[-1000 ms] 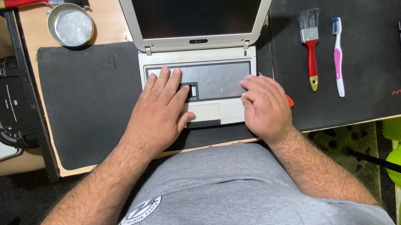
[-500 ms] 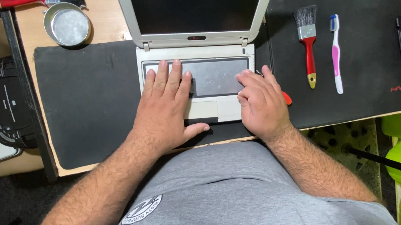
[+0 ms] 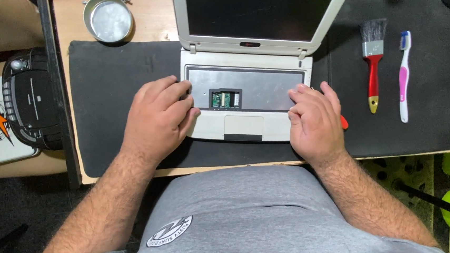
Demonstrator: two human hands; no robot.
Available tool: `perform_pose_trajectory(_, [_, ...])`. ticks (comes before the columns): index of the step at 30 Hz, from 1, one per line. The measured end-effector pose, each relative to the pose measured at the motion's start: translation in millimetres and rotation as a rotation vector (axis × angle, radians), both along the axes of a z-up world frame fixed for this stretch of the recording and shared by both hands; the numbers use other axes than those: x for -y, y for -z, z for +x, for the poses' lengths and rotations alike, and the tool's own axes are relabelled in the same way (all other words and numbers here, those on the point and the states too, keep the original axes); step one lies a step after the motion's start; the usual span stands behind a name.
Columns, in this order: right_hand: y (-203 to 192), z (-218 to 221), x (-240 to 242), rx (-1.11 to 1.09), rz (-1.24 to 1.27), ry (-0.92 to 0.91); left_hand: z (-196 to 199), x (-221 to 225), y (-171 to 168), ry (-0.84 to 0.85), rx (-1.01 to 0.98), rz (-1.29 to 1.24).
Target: Disassembling a small laptop by removing screws and prying off the back cover.
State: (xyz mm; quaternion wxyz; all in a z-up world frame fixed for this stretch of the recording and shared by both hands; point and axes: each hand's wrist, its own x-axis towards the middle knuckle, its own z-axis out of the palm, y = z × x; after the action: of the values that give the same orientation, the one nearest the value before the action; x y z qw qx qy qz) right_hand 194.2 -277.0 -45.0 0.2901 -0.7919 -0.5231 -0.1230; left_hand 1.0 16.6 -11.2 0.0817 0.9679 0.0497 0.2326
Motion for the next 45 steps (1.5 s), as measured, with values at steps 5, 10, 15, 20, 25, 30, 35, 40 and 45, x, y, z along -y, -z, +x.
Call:
perform_pose_trajectory(5, [1, 0, 1, 0.011, -0.002, 0.0, -1, 1, -4, 0.033, -0.006, 0.017])
perform_pose_trajectory(10, [-6, -1, -3, 0.0, 0.009, -0.057, -1, 8, 1, 0.053, -0.009, 0.056])
perform_pose_trajectory(15, [-6, -3, -8, 0.02, 0.035, -0.172, 1, 17, -1, -0.009, -0.114, 0.058])
perform_pose_trajectory(20, [-6, -4, -8, 0.016, 0.022, -0.154, 6, 27, -21, -0.056, -0.175, 0.099])
perform_pose_trajectory(25, [-9, -3, -9, -0.002, 0.01, -0.144, 30, 34, -39, 0.031, -0.146, 0.097])
perform_pose_trajectory(30, [-7, -1, -11, -0.108, 0.112, -0.163, 68, 64, -35, 0.438, -0.095, -0.055])
perform_pose_trajectory(35, [-20, 4, -3, -0.254, 0.342, -0.108, 90, 81, -38, 0.368, -0.289, 0.026])
perform_pose_trajectory(40, [-13, 19, 4, -0.206, 0.585, -0.016, 88, 104, -57, 0.323, -0.432, 0.066])
perform_pose_trajectory(45, [-1, 12, 4, -0.206, 0.565, -0.098, 73, 116, -48, 0.325, -0.348, 0.151])
